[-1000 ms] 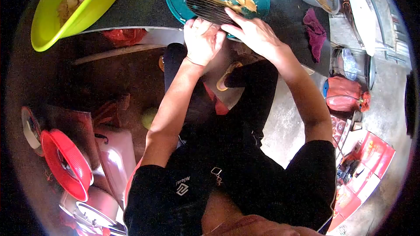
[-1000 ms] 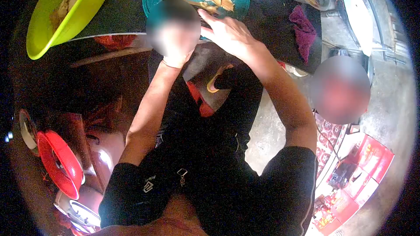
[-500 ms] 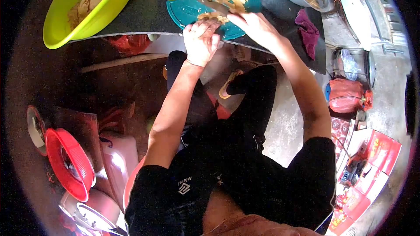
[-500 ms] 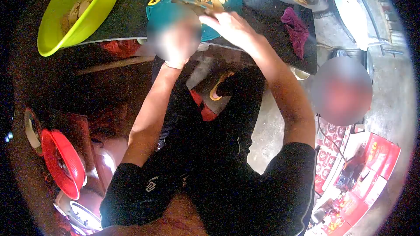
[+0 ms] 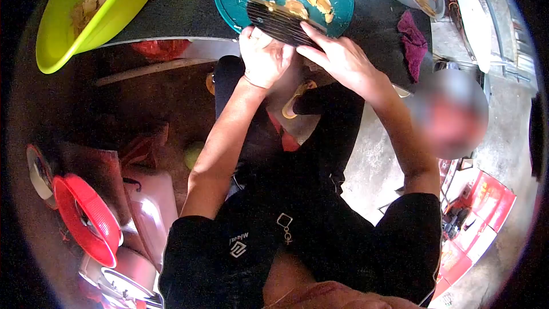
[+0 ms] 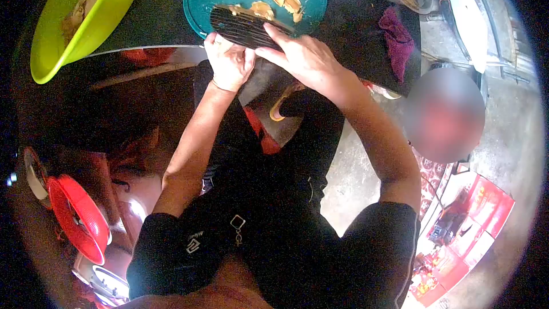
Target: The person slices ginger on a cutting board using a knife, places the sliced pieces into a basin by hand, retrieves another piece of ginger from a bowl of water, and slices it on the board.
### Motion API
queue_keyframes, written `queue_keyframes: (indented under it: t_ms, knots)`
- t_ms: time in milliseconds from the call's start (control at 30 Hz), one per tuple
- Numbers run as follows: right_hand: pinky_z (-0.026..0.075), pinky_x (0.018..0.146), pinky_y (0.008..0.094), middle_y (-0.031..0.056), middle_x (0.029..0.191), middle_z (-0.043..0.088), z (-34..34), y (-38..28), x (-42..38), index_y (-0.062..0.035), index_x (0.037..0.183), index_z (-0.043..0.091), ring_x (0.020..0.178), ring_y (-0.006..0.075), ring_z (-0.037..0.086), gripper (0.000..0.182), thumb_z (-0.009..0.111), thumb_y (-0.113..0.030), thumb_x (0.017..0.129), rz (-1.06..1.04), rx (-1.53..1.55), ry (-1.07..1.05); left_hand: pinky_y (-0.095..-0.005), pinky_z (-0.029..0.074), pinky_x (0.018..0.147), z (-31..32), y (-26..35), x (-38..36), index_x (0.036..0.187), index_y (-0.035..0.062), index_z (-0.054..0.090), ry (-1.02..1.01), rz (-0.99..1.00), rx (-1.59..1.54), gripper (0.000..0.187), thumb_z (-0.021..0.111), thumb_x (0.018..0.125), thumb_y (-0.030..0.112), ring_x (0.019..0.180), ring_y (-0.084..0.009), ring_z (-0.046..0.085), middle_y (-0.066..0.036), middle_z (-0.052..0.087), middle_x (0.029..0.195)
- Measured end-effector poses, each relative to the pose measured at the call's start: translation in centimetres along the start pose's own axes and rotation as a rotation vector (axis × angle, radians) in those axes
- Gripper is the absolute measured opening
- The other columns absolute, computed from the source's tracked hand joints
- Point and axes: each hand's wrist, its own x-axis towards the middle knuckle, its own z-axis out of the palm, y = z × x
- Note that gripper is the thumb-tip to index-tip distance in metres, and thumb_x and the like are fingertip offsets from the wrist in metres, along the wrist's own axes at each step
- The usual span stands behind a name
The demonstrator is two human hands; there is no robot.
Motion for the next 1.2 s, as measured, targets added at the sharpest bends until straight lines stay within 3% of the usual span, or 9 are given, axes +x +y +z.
queue_keyframes:
  t_ms: [167, 333, 533, 633, 733, 900, 1000, 1133, 1200]
  knots:
    - [0.054, 0.063, 0.0491, 0.0246, 0.069, 0.063, 0.9, 0.3, 0.3, -0.0068, 0.138, 0.045, 0.069, 0.0406, 0.067, 0.065, 0.054, -0.051, 0.092, 0.021, -0.049, 0.019, -0.0385, 0.038, 0.086, 0.4, -0.2, -0.3, 0.090, 0.0169, 0.070, -0.009, 0.012, 0.031, 0.016, 0.066, 0.076, 0.023, 0.098, -0.0188, 0.055, 0.003, 0.063, 0.102]
    - [0.054, 0.062, 0.0504, 0.0254, 0.068, 0.063, 0.1, 1.2, -3.1, -0.0062, 0.137, 0.046, 0.066, 0.0415, 0.066, 0.064, 0.056, -0.050, 0.092, 0.097, -0.055, 0.010, -0.0414, 0.038, 0.084, 0.5, -0.1, 0.1, 0.063, 0.0102, 0.058, 0.032, 0.010, 0.004, 0.012, 0.064, 0.071, 0.018, 0.097, -0.0248, 0.056, -0.005, 0.057, 0.085]
    - [0.053, 0.065, 0.0479, 0.0219, 0.068, 0.063, -0.9, -0.9, 1.0, -0.0076, 0.138, 0.045, 0.069, 0.0415, 0.065, 0.066, 0.051, -0.055, 0.092, 0.074, -0.023, -0.069, -0.0392, 0.039, 0.083, 0.2, 0.2, 0.2, 0.061, 0.0122, 0.062, -0.003, 0.005, 0.066, 0.015, 0.065, 0.072, 0.022, 0.083, -0.0221, 0.054, -0.001, 0.059, 0.082]
    - [0.053, 0.068, 0.0498, 0.0228, 0.075, 0.064, 0.9, -0.2, 3.3, -0.0114, 0.140, 0.044, 0.069, 0.0405, 0.066, 0.066, 0.049, -0.057, 0.092, -0.050, 0.004, 0.015, -0.0391, 0.039, 0.082, 0.2, 0.0, -0.1, 0.062, 0.0125, 0.063, -0.034, -0.003, 0.115, 0.015, 0.064, 0.074, 0.022, 0.078, -0.0222, 0.053, 0.000, 0.059, 0.081]
    - [0.053, 0.070, 0.0493, 0.0230, 0.077, 0.065, -1.2, -0.2, 0.8, -0.0108, 0.139, 0.044, 0.069, 0.0402, 0.066, 0.066, 0.050, -0.056, 0.092, 0.128, -0.050, -0.128, -0.0374, 0.039, 0.083, -0.1, 0.0, 0.3, 0.068, 0.0127, 0.064, -0.035, 0.005, 0.072, 0.009, 0.062, 0.072, 0.021, 0.086, -0.0211, 0.054, 0.000, 0.059, 0.083]
    - [0.053, 0.074, 0.0506, 0.0262, 0.082, 0.065, 0.2, 4.5, -2.3, -0.0064, 0.137, 0.045, 0.077, 0.0426, 0.067, 0.064, 0.051, -0.053, 0.093, -0.049, -0.106, -0.012, -0.0385, 0.040, 0.085, -0.1, 0.4, 0.8, 0.079, 0.0083, 0.068, 0.028, -0.001, -0.007, 0.013, 0.063, 0.070, 0.015, 0.101, -0.0215, 0.058, -0.004, 0.066, 0.097]
    - [0.053, 0.077, 0.0499, 0.0269, 0.087, 0.066, -0.4, 1.4, 2.4, -0.0069, 0.136, 0.047, 0.084, 0.0445, 0.066, 0.063, 0.051, -0.053, 0.093, 0.136, 0.049, -0.035, -0.0374, 0.039, 0.086, 0.1, 0.5, 0.6, 0.090, 0.0118, 0.071, 0.016, -0.014, -0.006, 0.020, 0.061, 0.073, 0.016, 0.102, -0.0198, 0.057, 0.000, 0.066, 0.102]
    - [0.055, 0.075, 0.0460, 0.0246, 0.104, 0.065, 1.2, 3.1, 7.2, -0.0090, 0.137, 0.047, 0.088, 0.0411, 0.066, 0.056, 0.047, -0.048, 0.096, -0.149, -0.050, 0.188, -0.0357, 0.039, 0.085, -0.5, 0.4, 0.9, 0.101, 0.0157, 0.071, 0.005, 0.002, -0.026, 0.029, 0.060, 0.074, 0.015, 0.103, -0.0177, 0.056, 0.004, 0.066, 0.107]
    - [0.055, 0.073, 0.0446, 0.0241, 0.103, 0.065, -1.0, 3.4, 5.4, -0.0093, 0.136, 0.048, 0.085, 0.0395, 0.067, 0.051, 0.045, -0.044, 0.098, -0.201, -0.027, 0.096, -0.0354, 0.039, 0.084, -0.1, 0.2, 0.8, 0.101, 0.0150, 0.071, 0.014, 0.015, -0.015, 0.030, 0.060, 0.074, 0.017, 0.103, -0.0177, 0.056, 0.003, 0.066, 0.106]
